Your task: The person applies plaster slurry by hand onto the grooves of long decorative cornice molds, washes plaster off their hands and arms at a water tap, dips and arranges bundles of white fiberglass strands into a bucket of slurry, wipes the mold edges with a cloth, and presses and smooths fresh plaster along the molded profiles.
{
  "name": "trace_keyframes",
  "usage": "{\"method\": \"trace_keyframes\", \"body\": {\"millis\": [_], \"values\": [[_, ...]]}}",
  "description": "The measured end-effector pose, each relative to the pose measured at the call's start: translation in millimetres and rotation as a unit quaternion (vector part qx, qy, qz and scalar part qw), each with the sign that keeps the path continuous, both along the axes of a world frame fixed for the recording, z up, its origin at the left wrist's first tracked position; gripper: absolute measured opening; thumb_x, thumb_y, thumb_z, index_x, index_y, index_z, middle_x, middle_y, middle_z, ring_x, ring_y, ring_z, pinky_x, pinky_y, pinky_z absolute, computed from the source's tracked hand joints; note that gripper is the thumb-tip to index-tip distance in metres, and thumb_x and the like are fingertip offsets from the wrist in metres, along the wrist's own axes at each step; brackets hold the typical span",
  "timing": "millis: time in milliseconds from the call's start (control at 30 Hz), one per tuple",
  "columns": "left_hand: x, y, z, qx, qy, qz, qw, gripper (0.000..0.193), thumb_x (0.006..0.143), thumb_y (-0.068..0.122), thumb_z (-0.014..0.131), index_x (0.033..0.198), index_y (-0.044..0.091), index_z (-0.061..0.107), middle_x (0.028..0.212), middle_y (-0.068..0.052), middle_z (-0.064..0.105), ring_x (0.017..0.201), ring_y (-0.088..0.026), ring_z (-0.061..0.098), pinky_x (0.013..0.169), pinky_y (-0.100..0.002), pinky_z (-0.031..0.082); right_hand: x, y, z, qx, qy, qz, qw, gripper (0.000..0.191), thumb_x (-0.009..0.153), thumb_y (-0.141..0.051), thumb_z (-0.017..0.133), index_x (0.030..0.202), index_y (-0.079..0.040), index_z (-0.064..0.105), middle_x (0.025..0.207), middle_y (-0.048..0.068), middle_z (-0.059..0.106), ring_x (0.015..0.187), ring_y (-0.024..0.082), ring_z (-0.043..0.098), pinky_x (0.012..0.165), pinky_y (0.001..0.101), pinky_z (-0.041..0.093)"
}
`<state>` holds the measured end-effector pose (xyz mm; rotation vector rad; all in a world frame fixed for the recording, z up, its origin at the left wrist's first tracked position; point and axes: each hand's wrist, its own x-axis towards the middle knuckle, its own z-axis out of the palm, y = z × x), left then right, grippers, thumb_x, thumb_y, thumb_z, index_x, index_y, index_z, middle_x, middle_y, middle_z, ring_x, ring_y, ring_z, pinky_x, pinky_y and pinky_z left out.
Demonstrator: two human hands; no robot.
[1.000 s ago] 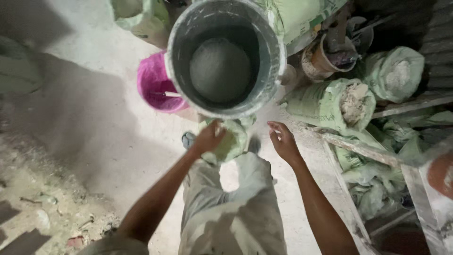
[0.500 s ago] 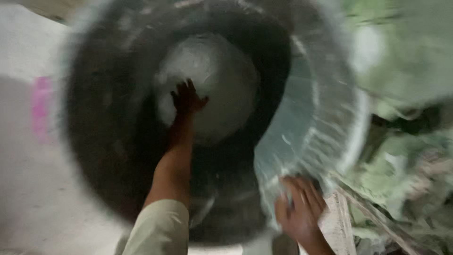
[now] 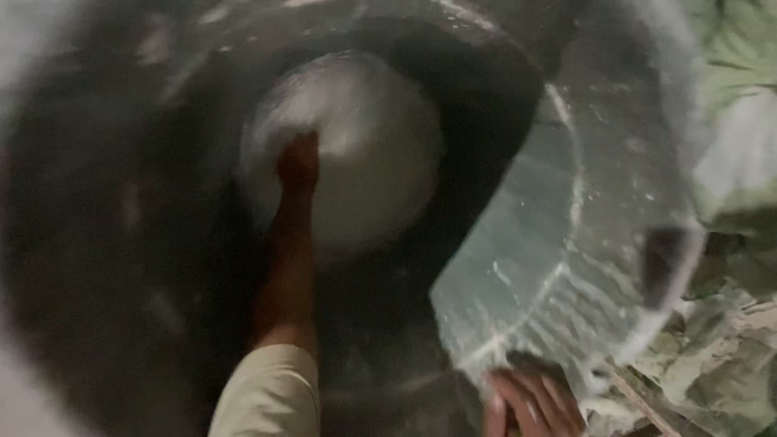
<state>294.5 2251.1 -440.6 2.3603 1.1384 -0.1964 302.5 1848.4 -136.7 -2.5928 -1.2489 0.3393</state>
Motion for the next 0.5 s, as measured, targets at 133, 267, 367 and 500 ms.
{"method": "trace_keyframes", "body": {"millis": [133, 267, 367, 500], "values": [[18.6, 6.2, 47.0, 0.138, -0.114, -0.062, 0.982, 0.021, 0.105, 0.018, 0.058, 0.112, 0.008, 0.076, 0.099, -0.016, 0.073, 0.069, -0.026, 0.067, 0.058, -0.041, 0.055, 5.3, 42.3, -3.3, 0.045, -0.025, -0.048, 0.998, 0.012, 0.091, -0.014, 0.063, 0.093, -0.010, 0.074, 0.087, 0.010, 0.074, 0.085, 0.030, 0.072, 0.081, 0.0432, 0.058], [36.3, 7.6, 132.3, 0.114, -0.168, -0.068, 0.977, 0.023, 0.103, 0.017, 0.057, 0.111, 0.009, 0.077, 0.104, -0.019, 0.073, 0.076, -0.033, 0.069, 0.065, -0.046, 0.057, 21.5, 74.9, -17.6, 0.015, -0.006, -0.050, 0.999, 0.017, 0.086, -0.015, 0.067, 0.101, -0.011, 0.074, 0.092, 0.009, 0.076, 0.083, 0.030, 0.072, 0.072, 0.0417, 0.057], [31.2, 5.7, 197.6, 0.050, -0.157, -0.064, 0.984, 0.022, 0.099, 0.018, 0.059, 0.109, 0.014, 0.077, 0.106, -0.018, 0.073, 0.090, -0.036, 0.071, 0.075, -0.049, 0.058, 34.3, 94.5, -19.9, 0.070, 0.034, -0.021, 0.997, 0.023, 0.091, -0.016, 0.066, 0.114, -0.014, 0.071, 0.103, 0.008, 0.074, 0.092, 0.029, 0.072, 0.076, 0.0394, 0.059], [9.4, -3.4, 266.0, 0.008, -0.171, -0.081, 0.982, 0.027, 0.092, 0.009, 0.059, 0.111, 0.015, 0.077, 0.112, -0.017, 0.073, 0.091, -0.039, 0.071, 0.077, -0.050, 0.057, 57.1, 149.1, 1.0, 0.152, 0.131, 0.075, 0.977, 0.037, 0.096, -0.015, 0.065, 0.133, -0.010, 0.063, 0.132, 0.014, 0.061, 0.121, 0.034, 0.061, 0.100, 0.0448, 0.052]]}}
